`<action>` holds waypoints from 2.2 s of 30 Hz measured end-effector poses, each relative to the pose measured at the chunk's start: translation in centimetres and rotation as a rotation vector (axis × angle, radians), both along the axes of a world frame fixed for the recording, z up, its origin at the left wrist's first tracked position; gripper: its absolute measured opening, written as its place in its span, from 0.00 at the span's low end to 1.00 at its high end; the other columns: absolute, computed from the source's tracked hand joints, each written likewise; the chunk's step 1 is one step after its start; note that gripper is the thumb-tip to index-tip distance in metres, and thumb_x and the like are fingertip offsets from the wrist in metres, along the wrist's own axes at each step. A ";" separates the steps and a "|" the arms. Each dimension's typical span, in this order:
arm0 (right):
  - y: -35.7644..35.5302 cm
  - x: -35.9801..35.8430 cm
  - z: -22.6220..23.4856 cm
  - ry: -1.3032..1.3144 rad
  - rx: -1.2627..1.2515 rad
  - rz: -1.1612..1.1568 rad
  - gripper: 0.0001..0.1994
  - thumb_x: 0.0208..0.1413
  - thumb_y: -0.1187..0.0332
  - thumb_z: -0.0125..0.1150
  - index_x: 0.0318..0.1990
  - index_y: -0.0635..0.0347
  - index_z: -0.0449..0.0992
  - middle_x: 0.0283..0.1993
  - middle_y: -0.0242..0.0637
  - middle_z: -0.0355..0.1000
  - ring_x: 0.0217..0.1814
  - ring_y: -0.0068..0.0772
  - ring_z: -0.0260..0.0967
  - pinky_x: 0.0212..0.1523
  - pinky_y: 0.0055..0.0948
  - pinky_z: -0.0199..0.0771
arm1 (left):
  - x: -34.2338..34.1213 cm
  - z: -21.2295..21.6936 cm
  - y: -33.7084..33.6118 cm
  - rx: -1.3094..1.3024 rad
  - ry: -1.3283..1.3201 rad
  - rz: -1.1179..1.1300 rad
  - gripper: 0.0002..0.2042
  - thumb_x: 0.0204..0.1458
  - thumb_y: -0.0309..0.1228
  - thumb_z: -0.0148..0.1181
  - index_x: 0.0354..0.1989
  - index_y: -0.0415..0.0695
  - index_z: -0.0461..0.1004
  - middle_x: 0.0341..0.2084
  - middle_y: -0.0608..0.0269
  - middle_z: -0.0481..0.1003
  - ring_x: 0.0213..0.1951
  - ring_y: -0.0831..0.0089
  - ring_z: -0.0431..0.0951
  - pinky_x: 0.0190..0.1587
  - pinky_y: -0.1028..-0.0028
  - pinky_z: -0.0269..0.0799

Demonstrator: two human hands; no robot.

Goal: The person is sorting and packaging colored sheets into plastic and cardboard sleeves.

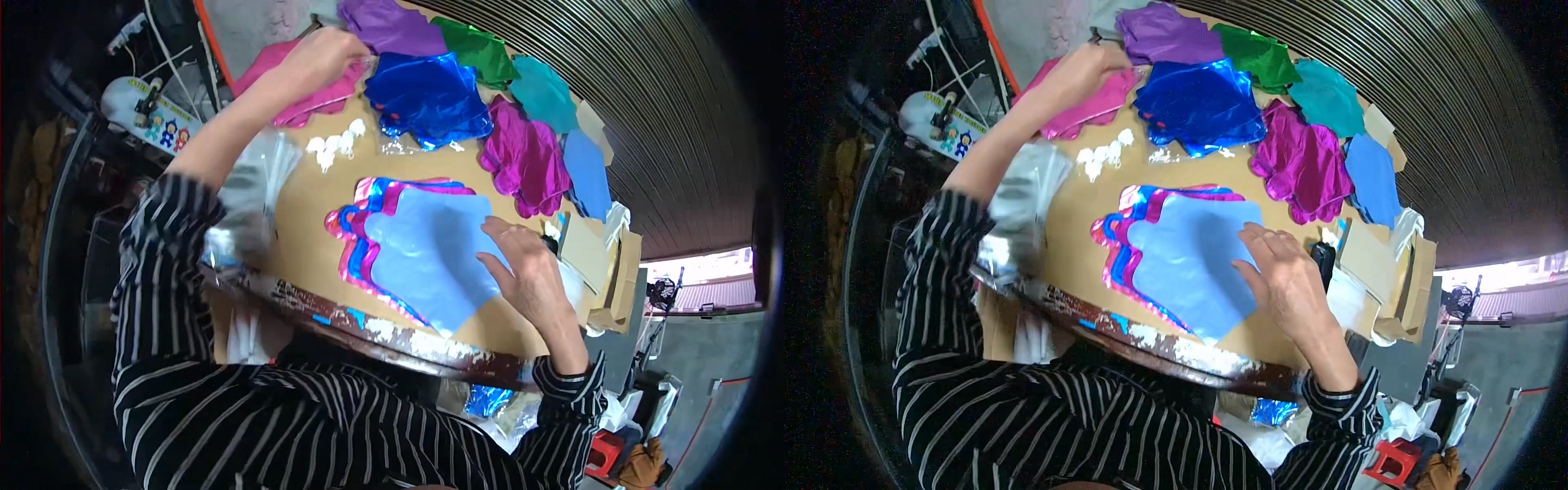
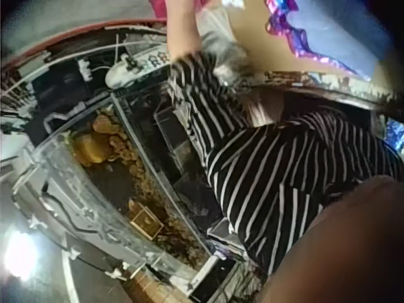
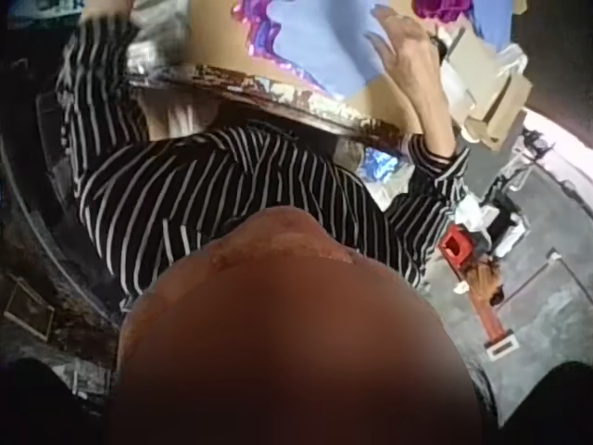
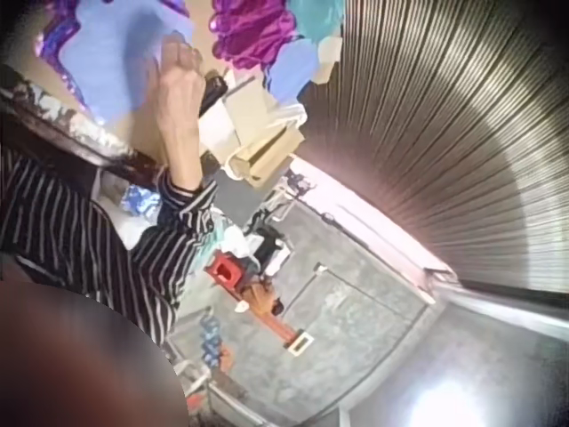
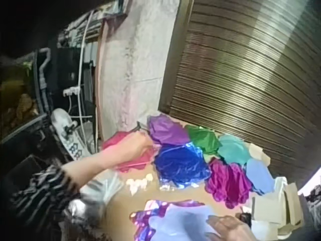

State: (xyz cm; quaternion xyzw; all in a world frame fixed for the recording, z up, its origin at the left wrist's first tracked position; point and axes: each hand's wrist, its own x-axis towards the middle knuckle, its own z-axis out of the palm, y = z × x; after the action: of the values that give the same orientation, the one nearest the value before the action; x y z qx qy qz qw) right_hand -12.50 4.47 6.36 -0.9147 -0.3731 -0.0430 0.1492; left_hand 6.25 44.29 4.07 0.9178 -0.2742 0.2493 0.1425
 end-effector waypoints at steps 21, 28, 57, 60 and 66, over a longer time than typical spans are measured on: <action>-4.3 4.8 -1.3 0.093 -0.021 -0.080 0.16 0.50 0.76 0.69 0.48 0.65 0.78 0.45 0.47 0.79 0.46 0.50 0.78 0.49 0.41 0.79 | 21.0 -10.4 2.6 0.245 -0.061 -0.148 0.13 0.53 0.31 0.60 0.47 0.47 0.80 0.47 0.57 0.80 0.48 0.55 0.80 0.48 0.60 0.77; -3.4 6.4 -2.0 0.099 0.025 -0.039 0.15 0.51 0.76 0.69 0.47 0.64 0.79 0.45 0.46 0.80 0.46 0.50 0.78 0.49 0.40 0.79 | 21.6 -11.8 3.7 0.097 -0.132 -0.414 0.10 0.50 0.34 0.66 0.38 0.45 0.82 0.36 0.56 0.82 0.38 0.53 0.82 0.42 0.60 0.78; 15.6 32.3 -8.8 -0.328 0.113 0.137 0.23 0.56 0.71 0.62 0.59 0.65 0.68 0.56 0.53 0.73 0.59 0.53 0.70 0.60 0.44 0.70 | 20.5 -9.0 2.8 -0.559 0.508 0.313 0.09 0.50 0.34 0.74 0.26 0.42 0.83 0.22 0.70 0.80 0.23 0.85 0.75 0.28 0.81 0.70; 19.8 35.3 -10.8 -0.374 0.076 0.135 0.23 0.60 0.63 0.59 0.61 0.62 0.68 0.59 0.50 0.72 0.64 0.49 0.68 0.65 0.45 0.64 | 21.7 -11.1 4.7 -0.816 0.583 0.147 0.05 0.50 0.27 0.73 0.29 0.40 0.83 0.25 0.67 0.82 0.23 0.85 0.75 0.27 0.79 0.71; 21.5 37.7 -13.2 -0.220 -0.304 -0.054 0.34 0.65 0.37 0.41 0.68 0.48 0.66 0.69 0.47 0.64 0.73 0.49 0.58 0.73 0.61 0.46 | 23.4 -6.7 2.5 -0.657 0.377 0.333 0.04 0.50 0.29 0.66 0.29 0.42 0.83 0.22 0.55 0.81 0.22 0.68 0.81 0.30 0.67 0.79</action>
State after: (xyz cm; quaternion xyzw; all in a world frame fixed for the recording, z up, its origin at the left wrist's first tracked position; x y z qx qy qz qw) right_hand 25.20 25.93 -6.83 -0.9262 -0.3645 -0.0900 -0.0336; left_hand 29.60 46.75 -2.60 0.8848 0.0032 0.1710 0.4334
